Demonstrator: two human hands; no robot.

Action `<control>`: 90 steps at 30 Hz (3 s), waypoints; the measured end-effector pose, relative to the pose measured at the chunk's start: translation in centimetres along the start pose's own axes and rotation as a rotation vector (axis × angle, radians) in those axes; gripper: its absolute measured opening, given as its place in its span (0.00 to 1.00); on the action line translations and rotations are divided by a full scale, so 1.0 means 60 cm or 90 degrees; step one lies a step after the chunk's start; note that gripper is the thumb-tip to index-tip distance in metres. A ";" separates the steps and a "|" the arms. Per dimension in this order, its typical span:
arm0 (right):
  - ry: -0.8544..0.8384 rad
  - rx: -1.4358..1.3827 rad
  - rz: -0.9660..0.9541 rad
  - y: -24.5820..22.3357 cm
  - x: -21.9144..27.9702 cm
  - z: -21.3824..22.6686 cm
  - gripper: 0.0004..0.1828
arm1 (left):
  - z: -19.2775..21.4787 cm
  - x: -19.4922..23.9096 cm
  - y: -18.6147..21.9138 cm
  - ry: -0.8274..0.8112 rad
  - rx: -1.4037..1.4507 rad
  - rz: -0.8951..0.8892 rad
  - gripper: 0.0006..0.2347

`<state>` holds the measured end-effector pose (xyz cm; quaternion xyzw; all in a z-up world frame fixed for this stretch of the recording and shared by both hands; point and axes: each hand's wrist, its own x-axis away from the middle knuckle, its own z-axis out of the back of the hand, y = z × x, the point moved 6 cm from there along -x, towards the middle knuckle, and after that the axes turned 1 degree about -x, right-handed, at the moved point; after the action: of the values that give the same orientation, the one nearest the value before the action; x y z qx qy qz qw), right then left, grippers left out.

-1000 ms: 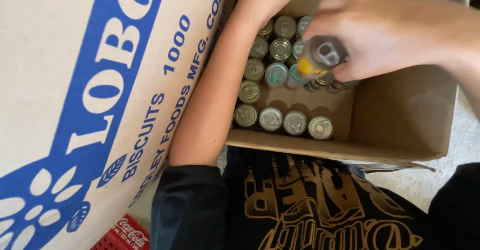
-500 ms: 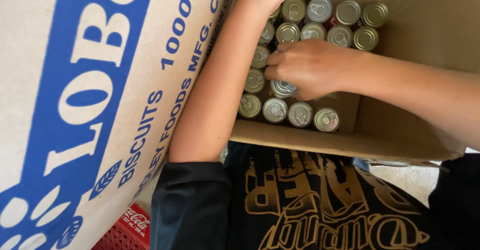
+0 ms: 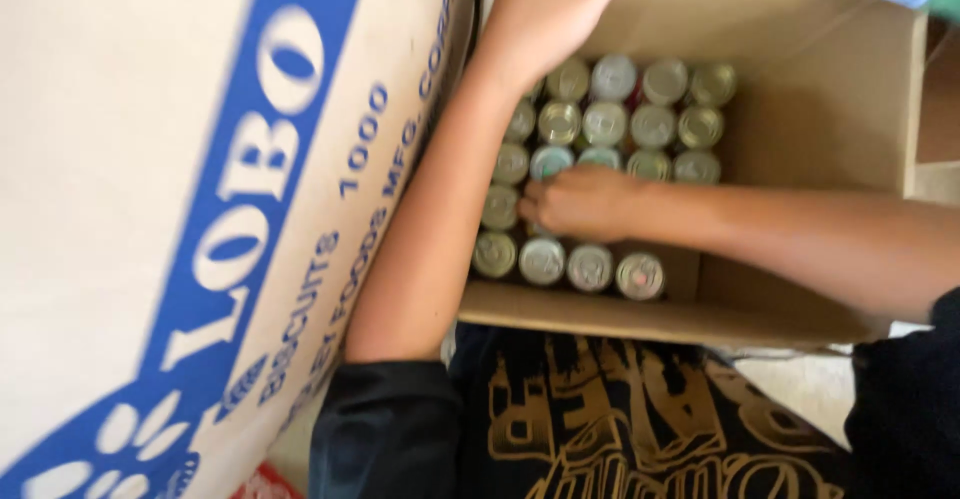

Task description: The person picks up individual canned food items from a display shelf and places them one by one into a cardboard box, arranging them in rows on the bottom of the container.

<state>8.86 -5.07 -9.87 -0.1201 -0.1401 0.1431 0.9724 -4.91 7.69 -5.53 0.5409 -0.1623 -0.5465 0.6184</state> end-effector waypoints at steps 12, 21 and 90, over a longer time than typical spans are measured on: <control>-0.021 -0.033 -0.035 -0.003 0.012 0.007 0.30 | 0.029 0.002 0.097 -0.109 0.259 0.035 0.10; 0.029 -0.177 -0.071 -0.004 0.060 0.208 0.15 | 0.029 0.006 0.108 -0.115 0.283 0.077 0.09; 0.338 -0.359 -0.319 0.146 0.217 0.486 0.29 | 0.047 0.025 0.183 -0.220 0.619 0.138 0.33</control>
<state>9.72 12.76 18.02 -0.3751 0.0558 -0.1755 0.9085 -1.13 3.01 4.21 0.6473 -0.5518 -0.4226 0.3129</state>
